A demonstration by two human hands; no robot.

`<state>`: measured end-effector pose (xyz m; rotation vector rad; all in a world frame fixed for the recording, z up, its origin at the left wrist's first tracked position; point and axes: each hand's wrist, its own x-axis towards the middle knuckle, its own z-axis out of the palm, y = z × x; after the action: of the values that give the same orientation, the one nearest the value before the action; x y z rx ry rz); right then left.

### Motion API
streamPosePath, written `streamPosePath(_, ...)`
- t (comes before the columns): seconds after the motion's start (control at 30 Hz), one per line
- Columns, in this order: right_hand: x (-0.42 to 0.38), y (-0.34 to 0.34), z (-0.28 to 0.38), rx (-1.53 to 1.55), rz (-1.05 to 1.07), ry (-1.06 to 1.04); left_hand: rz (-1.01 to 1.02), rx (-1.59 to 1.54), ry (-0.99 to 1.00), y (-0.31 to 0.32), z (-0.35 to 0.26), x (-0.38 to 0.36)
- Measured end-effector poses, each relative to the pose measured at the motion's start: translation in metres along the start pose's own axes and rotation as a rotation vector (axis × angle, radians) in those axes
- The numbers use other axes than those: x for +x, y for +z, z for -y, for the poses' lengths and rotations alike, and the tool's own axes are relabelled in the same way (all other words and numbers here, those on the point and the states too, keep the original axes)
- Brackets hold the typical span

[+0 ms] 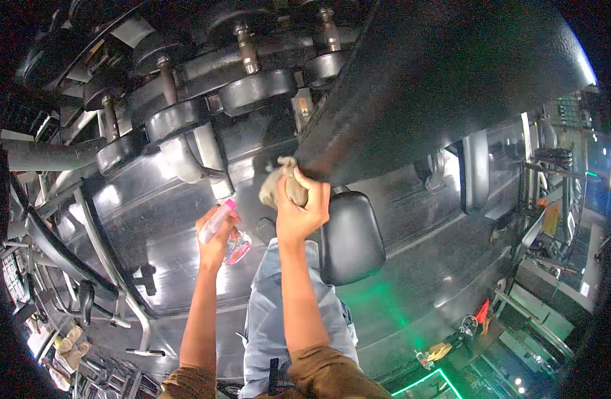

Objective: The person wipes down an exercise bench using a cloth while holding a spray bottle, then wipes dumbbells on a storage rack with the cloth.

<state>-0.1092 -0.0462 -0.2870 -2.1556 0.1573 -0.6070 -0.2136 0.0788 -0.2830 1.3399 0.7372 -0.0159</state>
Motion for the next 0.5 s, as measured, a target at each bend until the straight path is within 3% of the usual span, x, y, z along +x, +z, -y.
streamPosePath(0.17, -0.027, 0.022, -0.015, -0.032, -0.116, 0.104, -0.026, 0.009, 0.02, -0.013, -0.007, 0.003)
streamPosePath(0.37, -0.045, 0.032, -0.025, -0.164, -0.064, 0.201, -0.027, 0.046, 0.003, -0.026, -0.015, 0.007)
streamPosePath(0.43, -0.039, 0.033, -0.016, -0.096, -0.252, 0.192, -0.031, 0.008, 0.01, -0.027, -0.014, 0.01)
streamPosePath(0.47, -0.03, 0.031, 0.002, -0.059, -0.321, 0.292, -0.034, 0.008, 0.001, -0.027, -0.013, 0.011)
streamPosePath(0.5, -0.027, 0.031, 0.006, -0.067, -0.314, 0.296, -0.035, 0.027, 0.012, -0.027, -0.014, 0.011)
